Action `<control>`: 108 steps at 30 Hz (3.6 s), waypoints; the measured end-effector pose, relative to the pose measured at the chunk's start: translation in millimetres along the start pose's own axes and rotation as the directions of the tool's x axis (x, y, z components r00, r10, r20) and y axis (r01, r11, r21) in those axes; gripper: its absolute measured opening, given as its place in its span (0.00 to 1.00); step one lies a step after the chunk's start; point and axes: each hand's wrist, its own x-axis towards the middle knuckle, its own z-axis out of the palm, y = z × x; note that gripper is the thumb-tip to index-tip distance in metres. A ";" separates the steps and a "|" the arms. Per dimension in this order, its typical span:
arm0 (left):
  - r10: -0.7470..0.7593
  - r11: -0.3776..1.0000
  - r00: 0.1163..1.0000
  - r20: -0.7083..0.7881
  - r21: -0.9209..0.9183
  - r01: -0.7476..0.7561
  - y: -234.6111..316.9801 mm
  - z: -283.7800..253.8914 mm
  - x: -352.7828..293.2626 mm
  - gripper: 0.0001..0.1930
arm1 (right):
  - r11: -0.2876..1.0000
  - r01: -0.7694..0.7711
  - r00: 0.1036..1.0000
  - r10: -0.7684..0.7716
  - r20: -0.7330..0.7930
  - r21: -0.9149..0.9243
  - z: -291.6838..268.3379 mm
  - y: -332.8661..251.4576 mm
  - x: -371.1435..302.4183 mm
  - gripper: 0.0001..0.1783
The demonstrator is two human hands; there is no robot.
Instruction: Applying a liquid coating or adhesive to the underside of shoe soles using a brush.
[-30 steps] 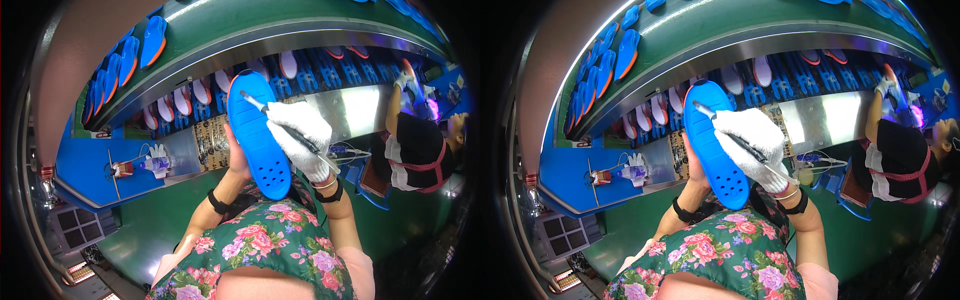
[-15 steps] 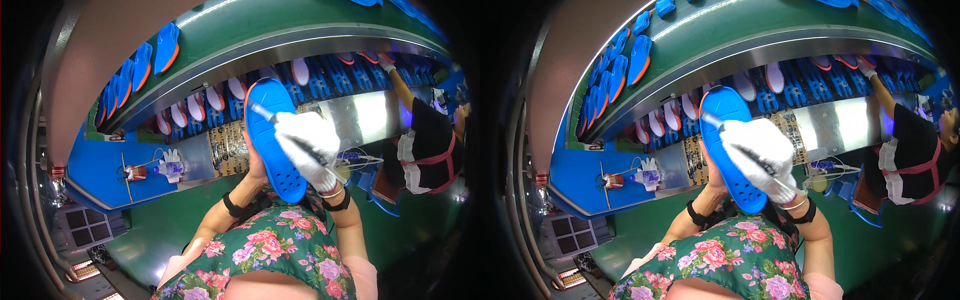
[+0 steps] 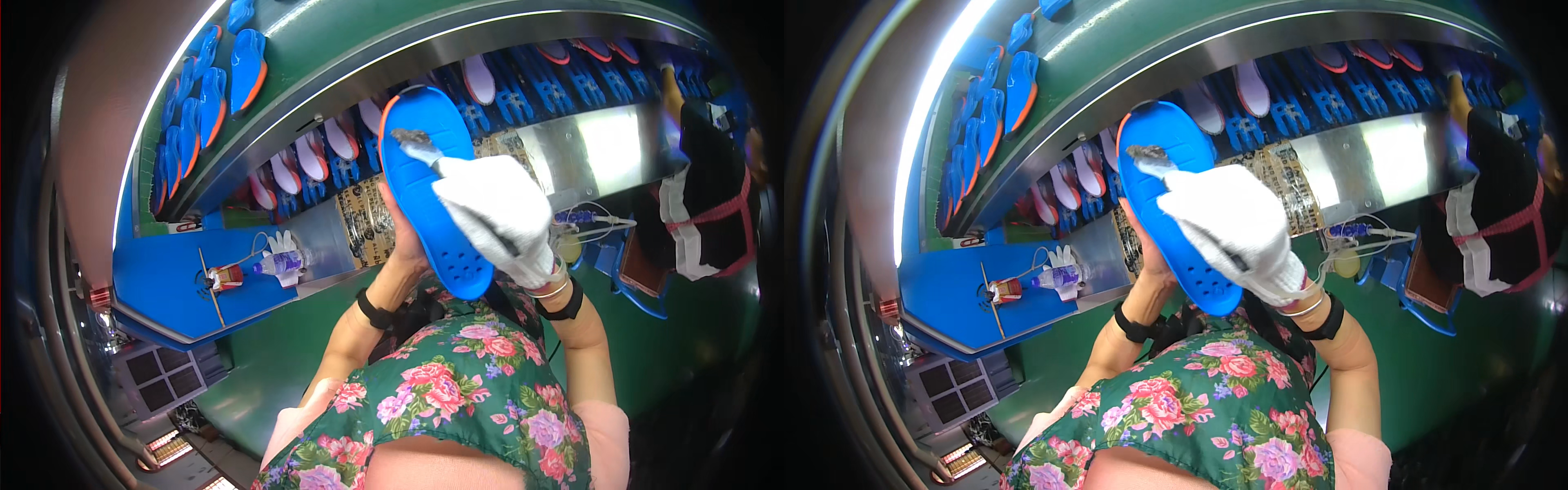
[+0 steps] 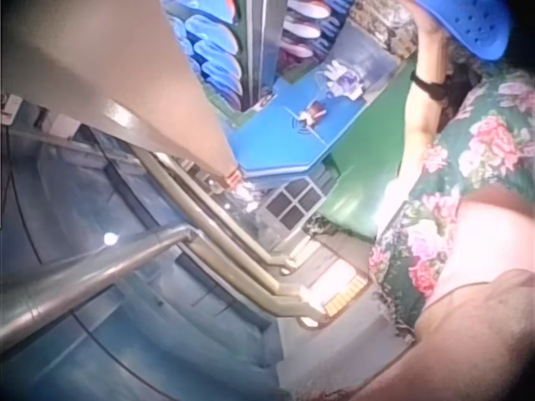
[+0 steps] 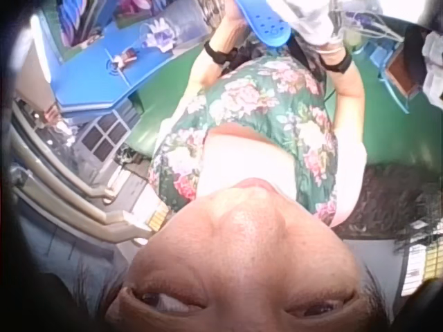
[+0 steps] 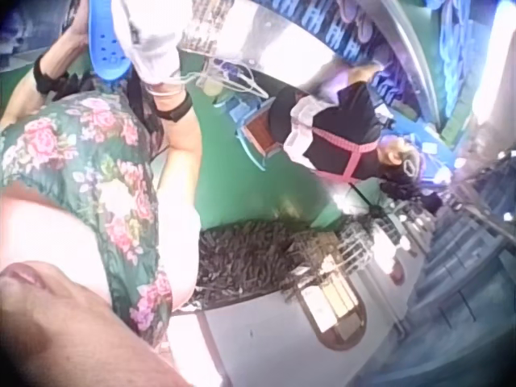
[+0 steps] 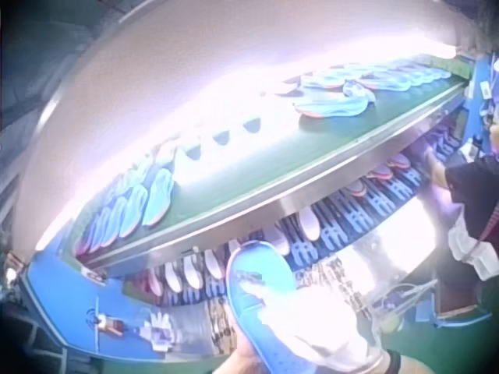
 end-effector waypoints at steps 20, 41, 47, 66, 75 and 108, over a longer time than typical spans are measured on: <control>-0.042 0.975 0.990 0.131 -0.213 0.069 -2.6 -28.7 8.4 0.59 | 0.994 -0.025 0.998 0.019 0.054 0.107 -2.4 -3.4 -36.6 0.16; 0.006 0.940 0.961 0.277 -0.328 0.089 12.2 -30.7 36.6 0.62 | 0.990 -0.017 0.999 0.010 0.053 0.137 6.7 -9.8 -63.2 0.14; -0.021 0.927 0.933 0.360 -0.342 0.153 17.9 -32.3 42.5 0.64 | 0.914 -0.181 0.983 0.160 0.088 0.363 2.8 3.1 -64.5 0.13; -0.230 0.916 0.814 0.533 -0.164 0.366 26.5 -46.4 73.8 0.64 | 0.736 -0.301 0.941 0.126 0.315 0.606 -3.1 3.5 -78.7 0.13; -0.471 0.856 0.734 0.489 0.050 0.515 28.4 -44.4 98.9 0.60 | 0.903 -0.168 0.944 0.033 0.328 0.394 -6.8 12.2 -76.6 0.11; -0.222 0.667 0.907 0.359 -0.622 0.410 -51.3 -33.9 20.3 0.43 | 0.916 -0.362 0.923 0.378 -0.073 0.171 -49.6 13.5 -53.2 0.13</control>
